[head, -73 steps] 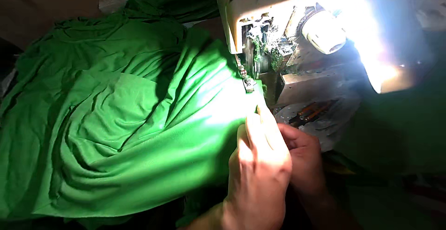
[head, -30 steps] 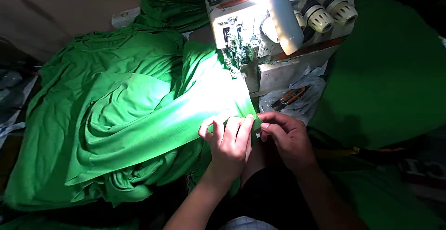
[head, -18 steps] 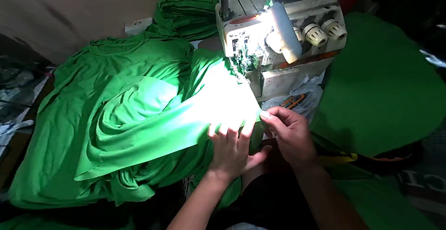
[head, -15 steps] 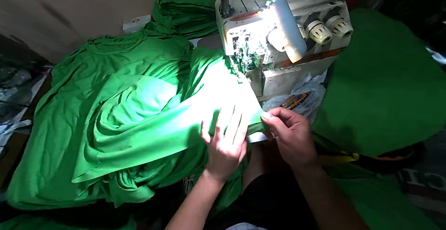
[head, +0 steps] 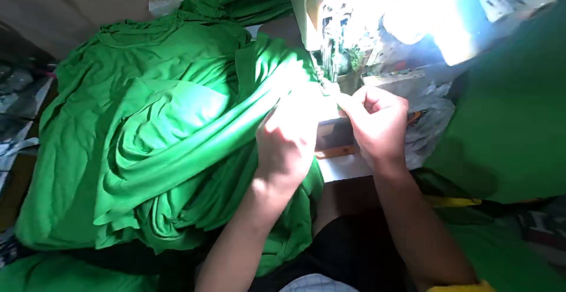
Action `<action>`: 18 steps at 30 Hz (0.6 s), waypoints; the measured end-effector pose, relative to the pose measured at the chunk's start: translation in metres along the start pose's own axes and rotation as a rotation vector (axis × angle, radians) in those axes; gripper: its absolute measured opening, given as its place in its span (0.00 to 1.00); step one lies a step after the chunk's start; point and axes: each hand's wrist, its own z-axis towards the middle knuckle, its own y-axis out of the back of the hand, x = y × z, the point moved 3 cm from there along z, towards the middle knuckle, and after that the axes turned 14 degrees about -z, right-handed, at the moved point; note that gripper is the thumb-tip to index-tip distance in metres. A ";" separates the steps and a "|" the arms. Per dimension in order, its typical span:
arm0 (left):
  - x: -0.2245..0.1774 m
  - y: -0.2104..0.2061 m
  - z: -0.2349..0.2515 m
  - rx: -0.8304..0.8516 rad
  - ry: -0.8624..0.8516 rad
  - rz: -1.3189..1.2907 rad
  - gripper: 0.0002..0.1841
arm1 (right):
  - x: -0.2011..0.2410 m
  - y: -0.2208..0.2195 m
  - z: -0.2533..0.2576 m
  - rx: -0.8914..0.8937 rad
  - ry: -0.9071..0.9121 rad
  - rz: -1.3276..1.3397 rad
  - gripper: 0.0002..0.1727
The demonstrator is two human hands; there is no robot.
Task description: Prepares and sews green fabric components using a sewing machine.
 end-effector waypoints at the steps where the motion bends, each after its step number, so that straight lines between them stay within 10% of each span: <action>1: 0.003 0.001 0.005 0.034 0.075 -0.032 0.09 | 0.000 0.001 0.000 -0.010 0.011 0.000 0.16; 13: -0.032 0.030 -0.025 0.042 0.542 0.099 0.18 | 0.021 -0.001 -0.037 0.240 0.072 0.050 0.16; 18: -0.073 -0.010 -0.075 0.148 0.267 0.091 0.08 | 0.008 0.002 -0.045 0.321 0.157 -0.044 0.10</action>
